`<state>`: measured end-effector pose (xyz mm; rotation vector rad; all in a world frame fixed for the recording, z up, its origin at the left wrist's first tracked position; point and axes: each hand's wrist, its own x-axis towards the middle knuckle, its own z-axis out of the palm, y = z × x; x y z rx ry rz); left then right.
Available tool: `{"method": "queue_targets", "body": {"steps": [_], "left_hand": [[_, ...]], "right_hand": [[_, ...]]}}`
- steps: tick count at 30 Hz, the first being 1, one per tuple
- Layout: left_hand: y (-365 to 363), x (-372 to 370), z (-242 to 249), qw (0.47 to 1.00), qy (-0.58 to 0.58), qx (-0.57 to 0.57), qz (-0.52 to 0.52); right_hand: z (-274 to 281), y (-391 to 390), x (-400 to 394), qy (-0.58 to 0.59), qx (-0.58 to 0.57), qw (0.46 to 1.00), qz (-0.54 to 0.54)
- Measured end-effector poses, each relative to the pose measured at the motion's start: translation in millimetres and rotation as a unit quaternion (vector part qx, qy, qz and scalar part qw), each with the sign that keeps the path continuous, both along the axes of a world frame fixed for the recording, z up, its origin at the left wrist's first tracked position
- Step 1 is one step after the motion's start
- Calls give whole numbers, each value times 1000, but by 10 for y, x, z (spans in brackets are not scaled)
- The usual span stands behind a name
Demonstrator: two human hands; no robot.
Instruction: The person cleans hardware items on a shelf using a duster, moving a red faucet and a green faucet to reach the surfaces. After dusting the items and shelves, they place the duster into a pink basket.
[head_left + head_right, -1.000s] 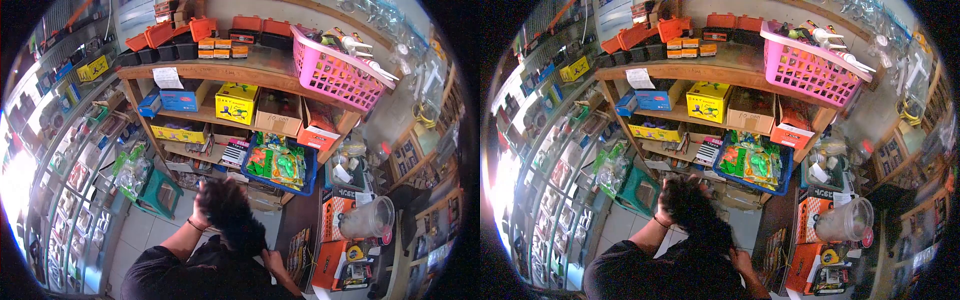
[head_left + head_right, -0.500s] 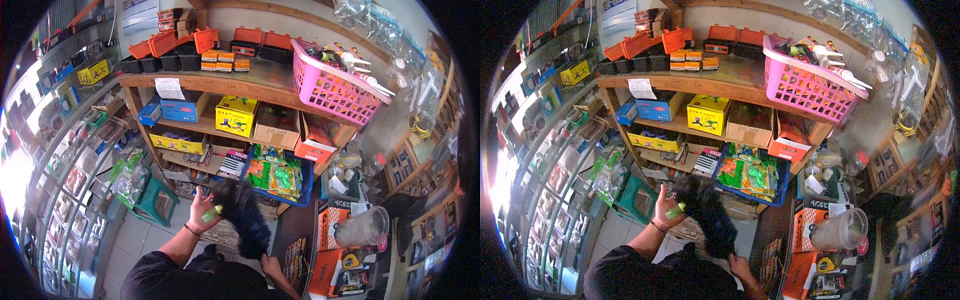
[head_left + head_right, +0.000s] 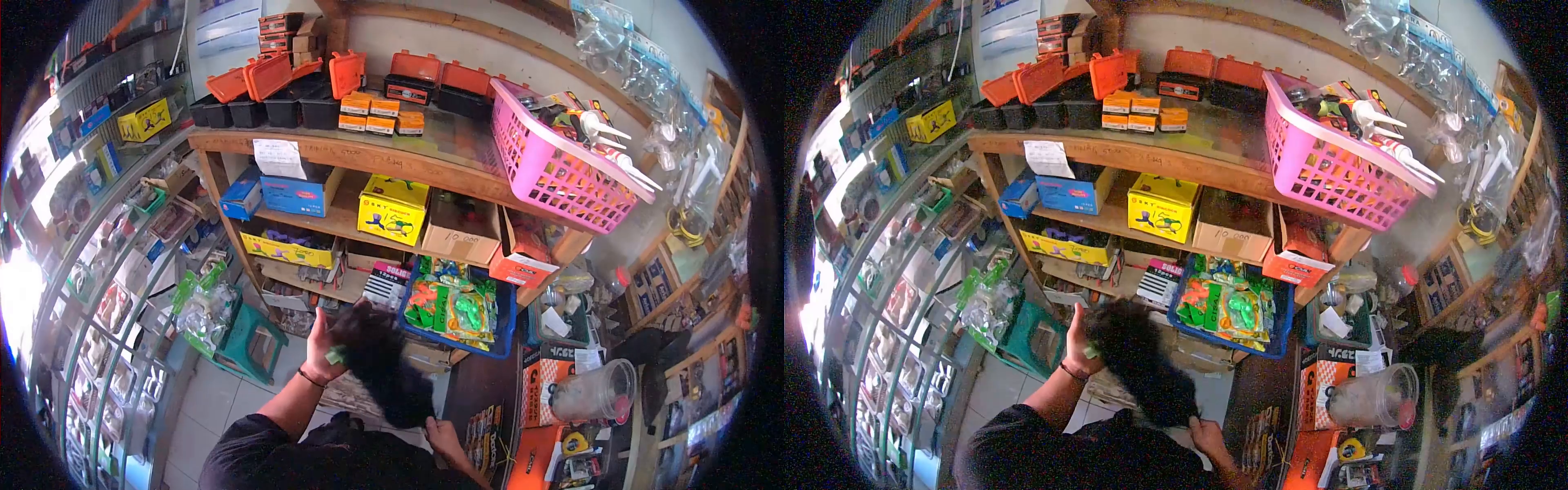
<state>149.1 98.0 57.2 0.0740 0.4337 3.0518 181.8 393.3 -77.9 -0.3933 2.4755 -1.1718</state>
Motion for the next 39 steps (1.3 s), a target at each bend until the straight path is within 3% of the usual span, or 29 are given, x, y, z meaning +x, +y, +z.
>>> {"method": "queue_targets", "body": {"steps": [1,2,4,5,8,9,11,12,15,17,20,25,27,29,30,31,32,35,39], "left_hand": [[-144,-56,-137,982,66,156,-88],[-213,-116,-266,981,68,157,-89],[-255,-172,-157,1000,-5,22,-14],[-223,-182,-21,1000,12,17,6],[-318,-292,-36,975,197,11,-102],[-347,-294,-52,974,200,11,-105],[-418,-281,-87,999,-40,5,17],[-511,-276,-59,996,28,47,-63],[-611,-461,-215,996,43,36,-69],[-581,-536,-77,998,-55,-28,5],[-628,-656,-8,999,-6,24,-33],[-755,-791,-6,996,14,8,-84],[-764,-816,73,966,186,-3,-180],[-747,-793,171,981,126,4,-150],[-730,-782,193,991,63,9,-117],[-702,-781,188,995,74,-14,-68],[-697,-796,117,995,51,23,-81],[-737,-799,45,996,30,3,-79],[-687,-752,51,993,52,21,-108]], "right_hand": [[-9,-53,-63,-63,3,997,-49],[-11,-100,-113,-127,6,987,-98],[64,-186,-163,-76,16,996,-54],[104,-227,-185,-26,25,999,-10],[177,-303,-257,25,53,997,52],[149,-314,-285,28,54,997,49],[49,-312,-357,-49,39,997,-39],[33,-324,-376,-44,40,997,-44],[72,-407,-398,-27,51,994,-88],[223,-474,-352,4,76,996,-47],[428,-599,-275,-70,79,993,-51],[519,-741,-214,-97,97,988,-65],[501,-786,-200,-119,130,983,-52],[231,-732,-185,-53,48,988,-135],[104,-690,-192,-55,51,988,-134],[1,-652,-193,-58,23,985,-159],[-99,-603,-146,-63,-5,981,-183],[266,-667,-73,-39,5,985,-167],[306,-597,-32,-47,54,986,-151]]}}
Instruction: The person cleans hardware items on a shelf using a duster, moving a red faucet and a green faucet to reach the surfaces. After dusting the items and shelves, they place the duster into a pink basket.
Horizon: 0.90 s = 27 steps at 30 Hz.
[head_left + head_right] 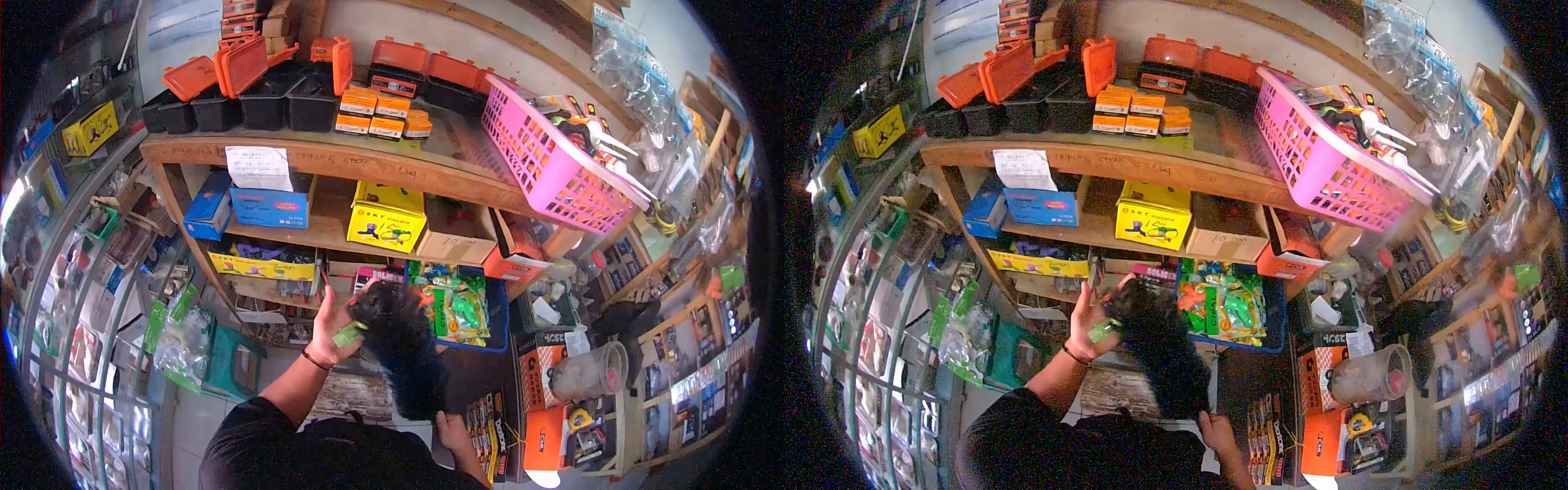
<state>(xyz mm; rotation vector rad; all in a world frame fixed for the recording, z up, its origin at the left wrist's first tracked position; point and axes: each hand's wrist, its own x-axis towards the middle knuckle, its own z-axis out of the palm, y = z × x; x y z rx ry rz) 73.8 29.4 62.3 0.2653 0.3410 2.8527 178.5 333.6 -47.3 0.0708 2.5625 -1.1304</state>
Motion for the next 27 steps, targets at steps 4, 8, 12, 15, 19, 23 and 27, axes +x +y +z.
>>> {"method": "queue_targets", "body": {"steps": [4,8,12,15,19,23,27], "left_hand": [[47,53,25,1000,-17,-7,-8],[65,49,100,999,8,-2,-42],[16,13,99,999,-17,-3,-43],[8,57,155,998,22,-53,-16],[13,3,-4,994,56,-32,-85],[59,109,109,997,-6,15,-82],[59,20,36,999,-16,-4,-43]], "right_hand": [[-123,17,92,60,-12,998,-7],[-38,-29,99,12,-21,999,-32],[-105,-23,102,40,26,999,16],[-215,-30,82,48,-22,998,-37],[-48,-129,161,85,32,994,67],[-173,-118,167,4,35,999,5],[-180,-107,131,26,19,999,-5]]}}
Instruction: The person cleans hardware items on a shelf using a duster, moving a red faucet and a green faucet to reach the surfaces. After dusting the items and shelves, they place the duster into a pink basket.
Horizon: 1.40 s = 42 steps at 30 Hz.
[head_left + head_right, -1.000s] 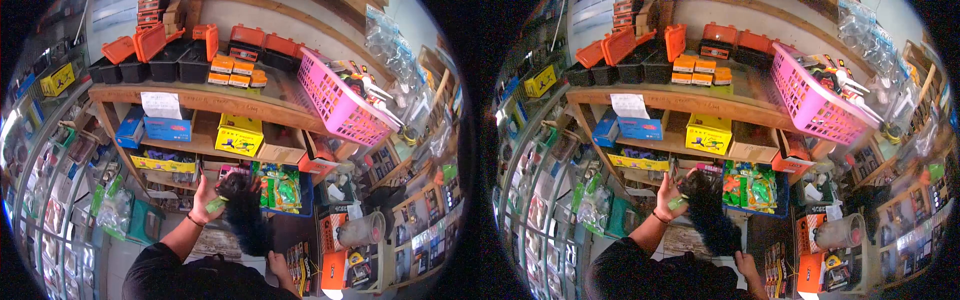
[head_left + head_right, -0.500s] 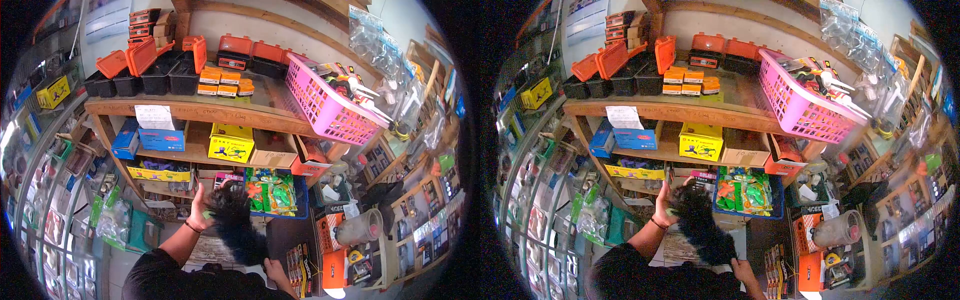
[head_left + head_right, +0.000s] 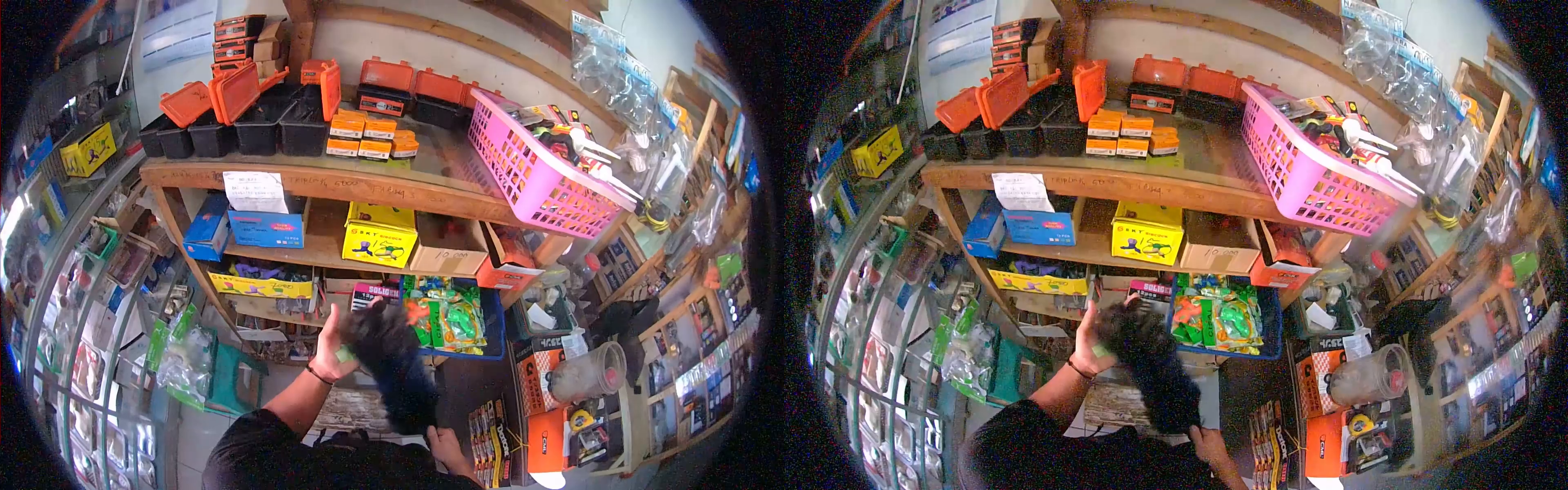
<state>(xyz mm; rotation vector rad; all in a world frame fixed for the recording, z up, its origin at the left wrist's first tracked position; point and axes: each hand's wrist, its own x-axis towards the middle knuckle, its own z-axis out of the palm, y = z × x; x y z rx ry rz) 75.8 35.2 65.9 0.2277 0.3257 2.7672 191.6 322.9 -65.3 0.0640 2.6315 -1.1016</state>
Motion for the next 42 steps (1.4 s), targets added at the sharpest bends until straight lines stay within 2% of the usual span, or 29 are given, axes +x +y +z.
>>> {"method": "queue_targets", "body": {"steps": [3,5,6,8,10,12,14,15,17,18,19,21,22,23,24,25,26,27,30,31,32,34,35,38,39,40,42], "left_hand": [[-65,22,48,997,62,25,-47],[-135,-35,-75,999,44,13,-29],[-153,-36,-48,1000,27,2,-12],[-127,-5,25,1000,-3,14,15],[-140,26,73,999,30,13,-2],[-195,-21,-124,999,37,20,-9],[-242,-76,-359,979,61,168,-94],[-256,-43,-333,999,15,21,-23],[-181,-19,-236,1000,-3,31,4],[-148,21,-130,999,-23,39,28],[-154,86,-16,998,18,54,-6],[-178,74,-142,998,4,59,1],[-204,67,-244,998,-7,63,9],[-268,70,-386,979,42,185,-72],[-264,111,-308,979,41,186,-70],[-243,175,-158,997,-11,68,27],[-235,209,-77,989,-64,-52,122],[-260,144,-112,995,-50,50,68],[-309,163,-123,997,-6,66,33],[-318,133,-145,994,-52,34,86],[-344,183,-138,993,-30,-53,102],[-353,250,-85,988,-109,-74,83],[-346,218,-87,988,-106,-73,86],[-333,176,-88,998,1,57,28],[-347,171,-100,998,2,41,43],[-364,166,-125,998,2,24,58],[-444,98,-340,992,-1,127,19]], "right_hand": [[226,-59,-2,58,-4,998,38],[182,-21,-58,-29,-55,998,-25],[174,-30,-74,-29,-53,998,-21],[167,-50,-80,61,6,997,42],[253,-69,-90,26,0,999,42],[357,-96,-59,-11,-7,999,40],[428,-139,-59,-25,-34,999,-30],[381,-116,-59,-25,-33,999,-28],[250,-34,-54,57,16,996,73],[245,-22,-56,58,17,995,73],[240,-19,-49,19,27,998,62],[202,-23,-2,-26,35,998,50],[161,-17,-4,-66,7,998,6],[140,-22,-9,-103,-20,994,-38],[175,-46,-11,-105,-19,994,-37],[242,-78,-23,-77,-14,997,-1],[287,-103,-36,-48,-9,998,34],[302,-112,-49,-48,-9,998,34],[311,-122,-102,-63,24,994,86],[282,-136,-108,-49,-12,997,61],[244,-136,-108,-36,-48,998,36],[108,-106,-112,-45,-27,998,40],[47,-86,-130,-55,-7,998,39],[156,-123,-137,-62,5,993,103],[216,-164,-148,-60,4,993,104],[283,-222,-157,-62,-2,996,67],[215,-228,-151,-65,-9,997,32]]}}
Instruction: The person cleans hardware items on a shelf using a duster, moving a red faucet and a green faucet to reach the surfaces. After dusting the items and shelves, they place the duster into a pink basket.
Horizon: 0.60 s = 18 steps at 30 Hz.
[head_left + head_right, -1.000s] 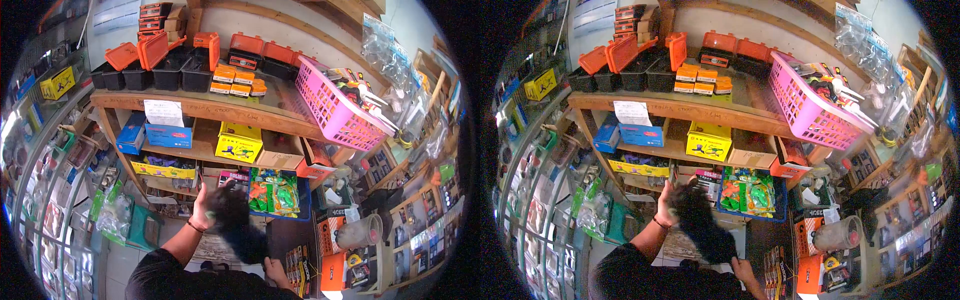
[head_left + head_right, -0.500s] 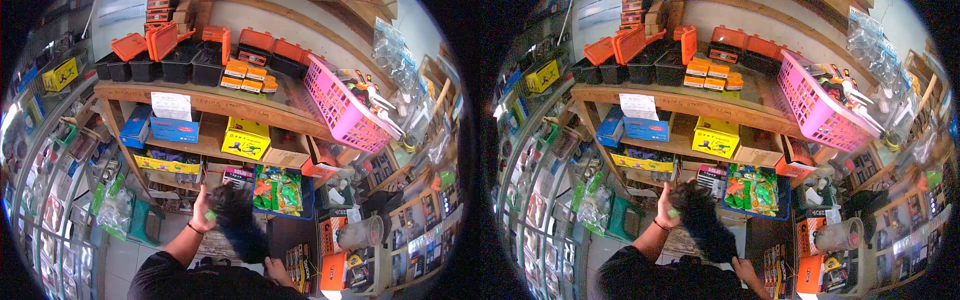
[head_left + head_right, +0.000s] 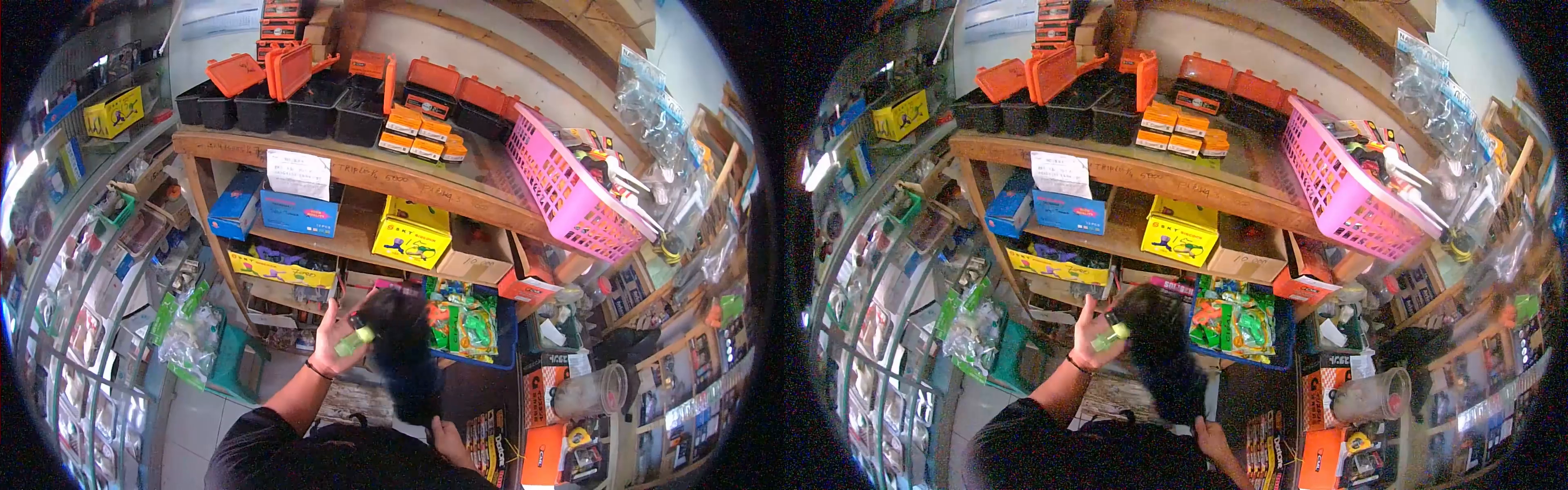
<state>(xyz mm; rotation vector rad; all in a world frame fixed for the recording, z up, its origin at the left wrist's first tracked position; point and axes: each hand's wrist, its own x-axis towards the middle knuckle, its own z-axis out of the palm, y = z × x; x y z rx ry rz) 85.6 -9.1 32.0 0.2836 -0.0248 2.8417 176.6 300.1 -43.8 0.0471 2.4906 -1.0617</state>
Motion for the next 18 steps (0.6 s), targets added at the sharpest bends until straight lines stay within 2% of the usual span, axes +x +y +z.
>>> {"method": "queue_targets", "body": {"steps": [1,3,4,5,9,10,11,12,13,14,16,18], "left_hand": [[8,119,214,988,-20,-146,47],[19,63,198,987,-26,-141,75],[22,55,217,986,-35,-133,97],[10,70,254,989,9,-127,78],[-49,107,275,982,-38,-140,120],[-77,129,268,982,-39,-139,123],[-120,154,246,995,53,-56,60],[-145,177,248,989,144,27,-5],[-128,187,257,993,17,-81,79],[-121,210,272,993,16,-81,82],[-132,274,434,986,-45,-106,123],[-163,297,335,986,-52,-103,123]], "right_hand": [[-129,32,-26,5,-16,1000,0],[-151,24,-76,12,-34,999,5],[17,-36,-65,28,-11,999,43],[109,-77,-57,43,11,996,82],[104,-97,-123,0,-10,997,70],[154,-148,-131,-15,-69,997,29],[180,-182,-135,-30,-127,991,-12],[158,-170,-152,-30,-127,991,-7],[114,-138,-175,0,-72,997,33],[89,-120,-181,31,-18,997,73],[227,-160,-180,8,-12,995,98],[227,-171,-158,-20,-5,992,122]]}}
